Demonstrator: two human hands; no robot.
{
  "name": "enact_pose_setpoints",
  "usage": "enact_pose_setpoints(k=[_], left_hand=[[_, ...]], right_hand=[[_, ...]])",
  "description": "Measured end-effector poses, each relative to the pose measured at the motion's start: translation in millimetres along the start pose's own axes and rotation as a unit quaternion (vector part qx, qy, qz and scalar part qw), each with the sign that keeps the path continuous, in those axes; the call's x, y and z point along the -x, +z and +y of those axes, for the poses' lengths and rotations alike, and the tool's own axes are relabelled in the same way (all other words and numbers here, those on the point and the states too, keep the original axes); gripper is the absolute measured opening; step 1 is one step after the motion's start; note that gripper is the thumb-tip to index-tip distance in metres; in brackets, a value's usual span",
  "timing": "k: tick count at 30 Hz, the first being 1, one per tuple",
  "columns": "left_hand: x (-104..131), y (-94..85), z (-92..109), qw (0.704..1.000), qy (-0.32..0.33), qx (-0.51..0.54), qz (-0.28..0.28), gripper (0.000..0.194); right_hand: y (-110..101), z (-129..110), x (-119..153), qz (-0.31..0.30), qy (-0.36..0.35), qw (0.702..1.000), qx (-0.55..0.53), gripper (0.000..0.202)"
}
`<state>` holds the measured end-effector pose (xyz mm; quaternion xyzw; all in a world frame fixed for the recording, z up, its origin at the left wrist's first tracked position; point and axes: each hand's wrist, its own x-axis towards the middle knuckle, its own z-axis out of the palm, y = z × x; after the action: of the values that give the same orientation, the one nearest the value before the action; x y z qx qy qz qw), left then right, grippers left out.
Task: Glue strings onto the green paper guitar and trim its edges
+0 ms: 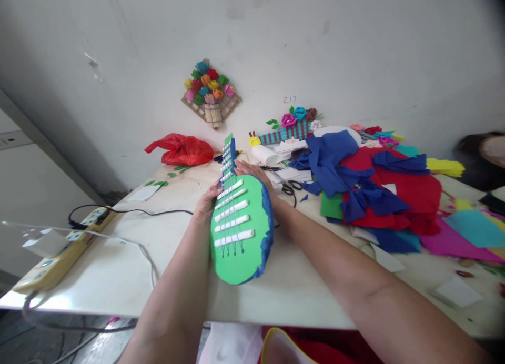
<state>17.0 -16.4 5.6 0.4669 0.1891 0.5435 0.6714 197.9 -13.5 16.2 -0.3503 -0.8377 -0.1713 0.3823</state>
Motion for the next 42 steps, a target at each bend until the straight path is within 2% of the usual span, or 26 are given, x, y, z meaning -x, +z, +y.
enact_pose_setpoints(k=[5,10,16,24,28,31,34,38,42], left_hand=[[0.9,0.6,0.3,1.0,-0.002,-0.008,-0.001,0.052],[-0.3,-0.3,1.8,1.0,-0.001,0.001,0.001,0.051],[-0.1,-2.2,1.4,1.0,-0.001,0.001,-0.001,0.05],[1.3,-0.4,1.7,1.0,-0.003,-0.006,0.002,0.047],[-1.1,-4.6,1.3,1.0,-0.008,-0.016,0.005,0.051],[-2.8,-7.8,-0.1,1.0,-0.011,-0.024,0.001,0.057],[-3.4,-8.3,-0.9,0.999,-0.017,-0.027,-0.011,0.063],[-3.2,-5.4,0.3,0.998,-0.038,-0.041,-0.034,0.067],[-3.8,-4.0,0.8,0.997,-0.042,-0.048,-0.045,0.068]], right_hand=[[-3.6,0.4,1.0,0.011,-0.019,1.0,0.022,0.043],[0.0,6.0,2.1,0.068,0.001,0.997,0.035,0.046],[5.5,8.6,2.8,0.102,-0.021,0.994,0.032,0.04],[2.4,3.2,2.3,0.037,0.022,0.998,-0.042,0.04],[-0.6,5.1,-1.1,0.096,0.088,0.983,-0.133,0.044],[-5.7,5.8,-6.6,0.118,0.209,0.937,-0.253,0.04],[-10.7,5.5,-11.5,0.065,0.299,0.871,-0.386,0.036],[-11.0,5.3,-13.4,-0.018,0.319,0.773,-0.548,0.047],[-8.4,3.7,-11.5,-0.055,0.339,0.677,-0.651,0.047]])
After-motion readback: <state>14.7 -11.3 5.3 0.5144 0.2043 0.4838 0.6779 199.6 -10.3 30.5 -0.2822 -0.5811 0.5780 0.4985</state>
